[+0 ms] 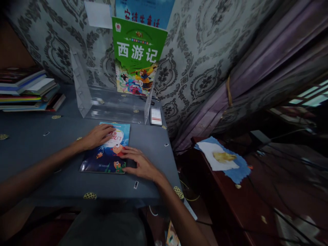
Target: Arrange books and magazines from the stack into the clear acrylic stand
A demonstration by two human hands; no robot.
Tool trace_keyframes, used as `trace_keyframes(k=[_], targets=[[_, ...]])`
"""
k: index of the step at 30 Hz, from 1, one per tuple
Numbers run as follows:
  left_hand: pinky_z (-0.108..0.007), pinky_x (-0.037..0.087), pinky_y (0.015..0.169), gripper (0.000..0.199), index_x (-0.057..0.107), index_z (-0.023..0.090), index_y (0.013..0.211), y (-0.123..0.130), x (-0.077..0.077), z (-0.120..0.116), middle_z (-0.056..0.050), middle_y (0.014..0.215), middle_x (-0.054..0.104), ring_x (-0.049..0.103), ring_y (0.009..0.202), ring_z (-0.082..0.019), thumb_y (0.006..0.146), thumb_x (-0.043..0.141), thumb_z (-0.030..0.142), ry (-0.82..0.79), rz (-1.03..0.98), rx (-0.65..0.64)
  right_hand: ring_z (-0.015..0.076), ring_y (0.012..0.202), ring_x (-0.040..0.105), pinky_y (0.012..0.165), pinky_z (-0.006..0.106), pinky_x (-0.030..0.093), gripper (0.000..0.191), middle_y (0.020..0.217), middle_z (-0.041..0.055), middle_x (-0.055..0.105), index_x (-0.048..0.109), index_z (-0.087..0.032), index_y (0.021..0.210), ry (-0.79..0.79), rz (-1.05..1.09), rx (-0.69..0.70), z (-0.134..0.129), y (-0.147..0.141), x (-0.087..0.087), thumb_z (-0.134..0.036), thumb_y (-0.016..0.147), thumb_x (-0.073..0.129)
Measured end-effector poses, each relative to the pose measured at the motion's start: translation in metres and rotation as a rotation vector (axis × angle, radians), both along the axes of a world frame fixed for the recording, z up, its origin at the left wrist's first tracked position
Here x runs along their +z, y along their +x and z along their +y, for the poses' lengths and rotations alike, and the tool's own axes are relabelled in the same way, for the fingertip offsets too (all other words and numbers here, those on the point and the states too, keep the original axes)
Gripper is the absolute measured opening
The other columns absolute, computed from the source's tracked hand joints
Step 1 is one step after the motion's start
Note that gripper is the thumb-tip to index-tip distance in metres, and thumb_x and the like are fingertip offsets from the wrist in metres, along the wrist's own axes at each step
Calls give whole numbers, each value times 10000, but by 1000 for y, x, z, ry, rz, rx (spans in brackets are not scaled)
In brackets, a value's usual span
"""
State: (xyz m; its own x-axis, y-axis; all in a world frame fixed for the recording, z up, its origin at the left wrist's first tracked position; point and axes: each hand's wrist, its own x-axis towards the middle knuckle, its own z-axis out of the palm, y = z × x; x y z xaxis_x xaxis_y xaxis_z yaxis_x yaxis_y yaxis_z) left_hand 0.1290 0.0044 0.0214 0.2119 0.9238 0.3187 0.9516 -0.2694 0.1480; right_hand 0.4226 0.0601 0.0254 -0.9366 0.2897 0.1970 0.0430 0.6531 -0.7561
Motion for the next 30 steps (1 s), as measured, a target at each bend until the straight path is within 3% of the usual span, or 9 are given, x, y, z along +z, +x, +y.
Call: trace_keyframes(k=[7,11,15,20,30], targets=[[-514,426,1113,442,628,176,1296,0,-15,3,-142,1393,616,539,1309,-292,1027,361,403,35,-41,94,251,1278,601,1121,496,432,290,1307,116,692,703,-217,1217,221,-46,-101,12,-30,11,-349,970,629],[-518,427,1121,433,639,184,1292,1,-17,2,-137,1394,623,536,1328,-291,1026,374,400,42,-60,102,273,1380,509,1168,524,365,430,1462,160,572,611,-180,1353,370,-153,-171,30,-63,9,-400,984,592],[-527,417,1133,405,642,200,1285,3,-16,1,-128,1397,623,525,1344,-286,1020,392,377,50,-73,111,282,1441,439,1193,546,313,489,1533,164,496,540,-177,1427,434,-199,-295,48,-83,-4,-426,1007,523],[-571,392,1124,395,640,201,1278,10,-11,-4,-113,1400,623,483,1374,-337,1015,402,376,22,-44,224,304,1486,371,1190,540,320,586,1588,166,419,520,-165,1451,429,-195,-401,57,-84,-16,-527,993,488],[-512,433,1092,396,570,184,1321,6,-5,-6,-135,1440,583,473,1398,-309,1013,391,358,-46,-80,321,321,1470,394,1180,541,339,663,1603,150,398,493,-198,1477,431,-231,-384,64,-78,-16,-612,960,494]])
